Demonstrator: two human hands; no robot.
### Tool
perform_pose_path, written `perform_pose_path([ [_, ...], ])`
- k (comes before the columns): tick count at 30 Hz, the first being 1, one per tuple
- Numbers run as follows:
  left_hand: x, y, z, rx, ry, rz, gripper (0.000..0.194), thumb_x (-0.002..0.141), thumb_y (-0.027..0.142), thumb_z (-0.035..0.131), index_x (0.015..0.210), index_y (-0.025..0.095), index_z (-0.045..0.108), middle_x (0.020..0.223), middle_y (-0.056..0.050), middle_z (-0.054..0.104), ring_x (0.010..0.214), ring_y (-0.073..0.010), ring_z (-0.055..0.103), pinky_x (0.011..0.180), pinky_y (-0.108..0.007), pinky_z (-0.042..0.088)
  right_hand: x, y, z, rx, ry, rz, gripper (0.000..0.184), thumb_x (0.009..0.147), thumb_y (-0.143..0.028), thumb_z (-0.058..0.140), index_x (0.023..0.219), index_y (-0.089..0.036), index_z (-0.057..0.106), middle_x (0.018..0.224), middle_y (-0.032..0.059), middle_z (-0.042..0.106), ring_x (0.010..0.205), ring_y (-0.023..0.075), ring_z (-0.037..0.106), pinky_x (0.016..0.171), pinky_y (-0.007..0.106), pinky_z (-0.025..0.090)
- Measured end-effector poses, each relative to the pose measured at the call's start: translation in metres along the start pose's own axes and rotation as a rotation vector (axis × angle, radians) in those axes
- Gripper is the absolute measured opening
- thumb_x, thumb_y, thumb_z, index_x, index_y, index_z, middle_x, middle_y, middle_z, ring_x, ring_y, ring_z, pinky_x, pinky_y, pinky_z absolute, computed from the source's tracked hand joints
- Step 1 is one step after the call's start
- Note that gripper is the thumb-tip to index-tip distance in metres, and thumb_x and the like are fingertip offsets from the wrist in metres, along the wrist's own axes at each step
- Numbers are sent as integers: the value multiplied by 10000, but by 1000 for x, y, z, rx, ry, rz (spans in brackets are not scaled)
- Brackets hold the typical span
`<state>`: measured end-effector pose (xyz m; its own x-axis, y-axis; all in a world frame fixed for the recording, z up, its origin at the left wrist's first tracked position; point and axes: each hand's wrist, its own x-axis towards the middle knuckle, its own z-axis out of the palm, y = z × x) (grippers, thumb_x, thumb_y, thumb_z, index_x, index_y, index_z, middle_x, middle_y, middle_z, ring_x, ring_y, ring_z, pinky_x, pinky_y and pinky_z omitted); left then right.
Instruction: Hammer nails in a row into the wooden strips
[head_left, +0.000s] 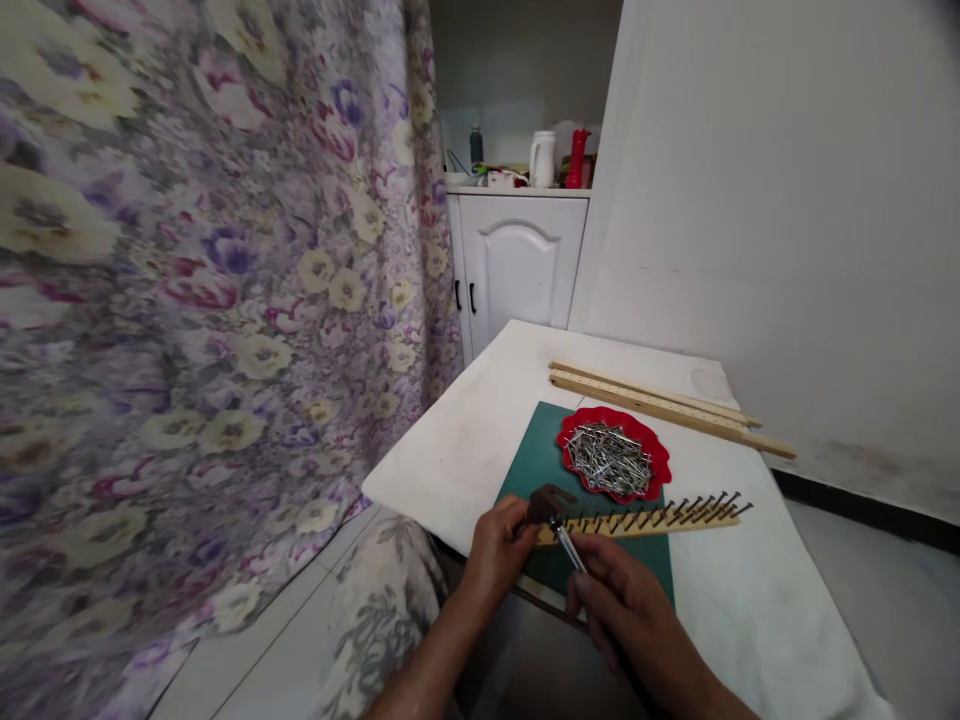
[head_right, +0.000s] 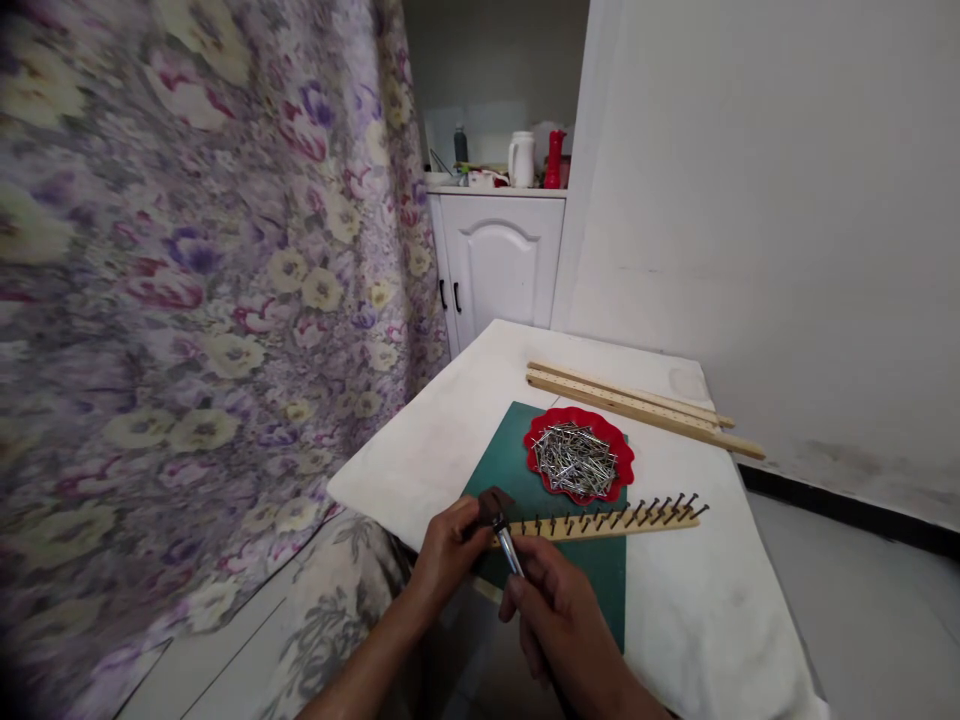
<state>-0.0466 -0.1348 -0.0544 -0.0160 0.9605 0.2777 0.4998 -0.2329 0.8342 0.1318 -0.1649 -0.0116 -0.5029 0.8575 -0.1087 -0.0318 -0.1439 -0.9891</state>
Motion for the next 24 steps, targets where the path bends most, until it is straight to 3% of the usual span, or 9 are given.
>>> perform_pose_path([
  [7, 0, -4, 1, -2, 10, 6, 159, 745, 102, 506, 598, 164, 511, 645, 20, 469, 633, -111, 472, 564, -200, 342, 1, -1, -2, 13, -16, -10, 271, 879, -337, 498, 1116, -204, 492, 698, -46, 589, 286, 13, 387, 280, 132, 231],
  [13, 1, -2, -4, 24, -20, 28, 79, 759, 153, 556, 763, 179, 630, 790, -22, 589, 759, -144, 556, 676, -224, 416, -3, -5, -11, 65, 52, -47, 299, 863, -369, 529, 1107, -198, 497, 687, -43, 594, 273, 8, 374, 270, 127, 233],
  [19, 8, 6, -26, 134, -88, 37, 146, 784, 182, 531, 875, 198, 644, 862, -41, 628, 818, -167, 580, 737, -254, 439, -6, -15, -35, 129, 217, -85, 366, 834, -424, 575, 1107, -194, 493, 694, -34, 594, 283, 20, 381, 255, 134, 271],
  [24, 41, 22, -33, 191, -105, 107, 162, 822, 209, 491, 866, 192, 646, 813, -29, 635, 747, -152, 580, 695, -245, 440, -10, -27, -67, 186, 425, -144, 385, 800, -435, 624, 1079, -186, 529, 682, -26, 584, 328, 47, 395, 264, 157, 334],
])
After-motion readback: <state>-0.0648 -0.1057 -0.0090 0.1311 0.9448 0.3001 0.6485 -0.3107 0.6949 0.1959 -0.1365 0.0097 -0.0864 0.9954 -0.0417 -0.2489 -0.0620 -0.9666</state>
